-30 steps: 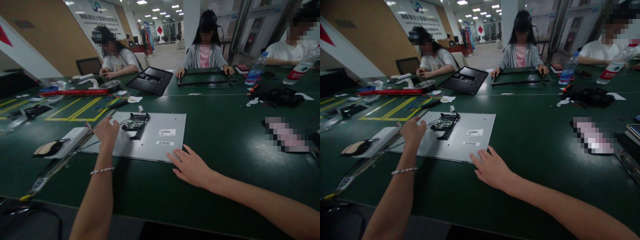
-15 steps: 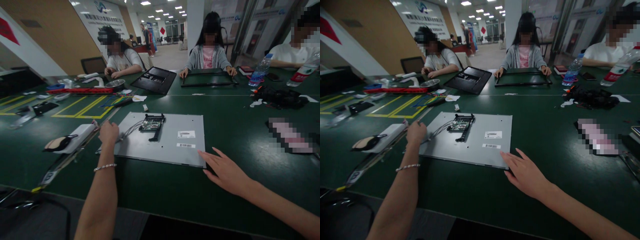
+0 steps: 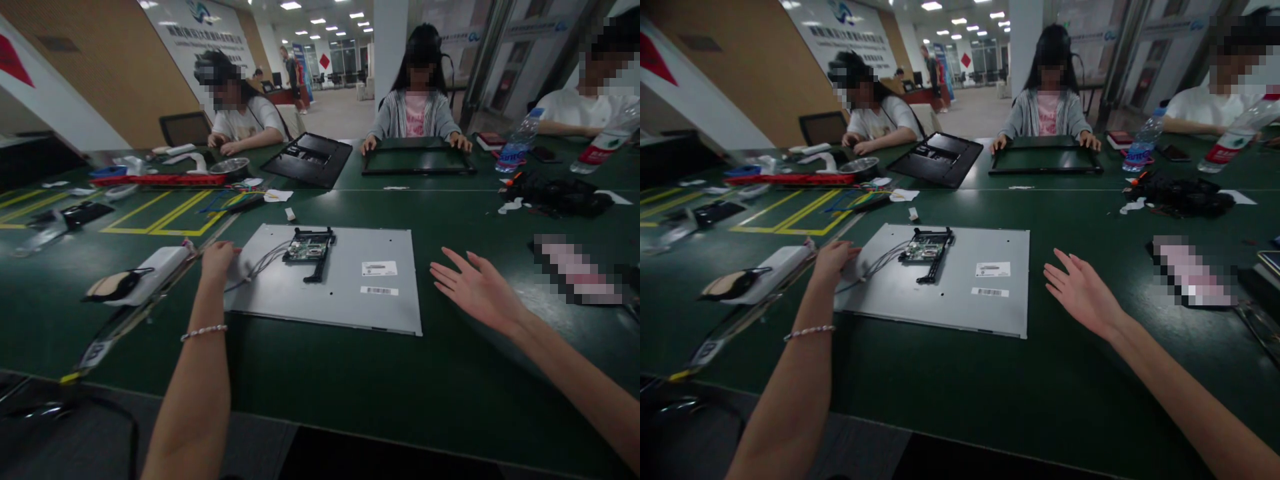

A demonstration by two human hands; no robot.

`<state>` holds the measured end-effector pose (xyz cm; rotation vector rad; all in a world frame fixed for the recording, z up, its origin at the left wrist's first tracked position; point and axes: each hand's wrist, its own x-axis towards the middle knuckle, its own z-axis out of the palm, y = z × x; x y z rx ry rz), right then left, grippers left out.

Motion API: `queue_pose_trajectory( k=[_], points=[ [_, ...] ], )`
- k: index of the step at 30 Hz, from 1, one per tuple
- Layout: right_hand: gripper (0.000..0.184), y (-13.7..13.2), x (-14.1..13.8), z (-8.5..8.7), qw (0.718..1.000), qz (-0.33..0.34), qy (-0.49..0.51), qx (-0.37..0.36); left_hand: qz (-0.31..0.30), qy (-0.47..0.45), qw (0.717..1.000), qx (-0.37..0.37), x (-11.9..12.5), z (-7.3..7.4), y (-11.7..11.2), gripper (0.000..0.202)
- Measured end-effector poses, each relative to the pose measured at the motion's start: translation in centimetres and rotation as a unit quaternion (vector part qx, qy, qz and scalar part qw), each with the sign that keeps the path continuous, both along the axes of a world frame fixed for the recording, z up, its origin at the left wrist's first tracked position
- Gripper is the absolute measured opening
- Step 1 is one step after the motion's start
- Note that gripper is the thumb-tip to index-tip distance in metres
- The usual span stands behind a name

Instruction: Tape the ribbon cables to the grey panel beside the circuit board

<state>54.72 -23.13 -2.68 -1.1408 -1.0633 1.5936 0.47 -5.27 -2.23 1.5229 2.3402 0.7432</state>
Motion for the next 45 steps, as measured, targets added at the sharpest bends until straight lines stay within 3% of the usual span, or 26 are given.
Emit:
queue_pose_trajectory(
  k=[7, 17, 23, 28, 32, 39, 45],
  points=[
    [0.085, 0.6, 1.3, -0.3, 0.995, -0.084, 0.054, -0.015, 0.05, -0.129, 0.99, -0.002, 0.9, -0.3, 0.6, 0.038],
    [0.079, 1.2, 2.4, -0.5, 0.994, -0.096, 0.06, -0.013, 0.04, -0.195, 0.98, -0.001, 3.0, -0.1, 0.1, 0.03],
    [0.078, 1.3, 3.4, -0.4, 0.987, -0.122, 0.099, -0.032, -0.003, -0.244, 0.97, -0.002, 5.3, 0.1, 0.5, 0.033],
    [0.072, 1.3, 2.5, -0.5, 0.98, -0.138, 0.133, -0.05, -0.044, -0.348, 0.936, -0.022, 5.7, 1.0, -0.2, 0.035],
    [0.077, 1.1, 2.7, -0.3, 0.979, -0.159, 0.12, -0.035, -0.045, -0.359, 0.932, -0.027, 6.5, 1.6, -0.7, 0.033],
    [0.079, 1.3, 6.2, 0.1, 0.98, -0.189, 0.038, -0.058, -0.039, -0.346, 0.935, -0.069, 8.6, 2.3, -1.0, 0.036],
    [0.074, 1.8, 6.8, -0.6, 0.982, -0.187, -0.012, -0.024, -0.042, -0.418, 0.907, -0.038, 10.1, 2.0, -0.8, 0.036]
  ],
)
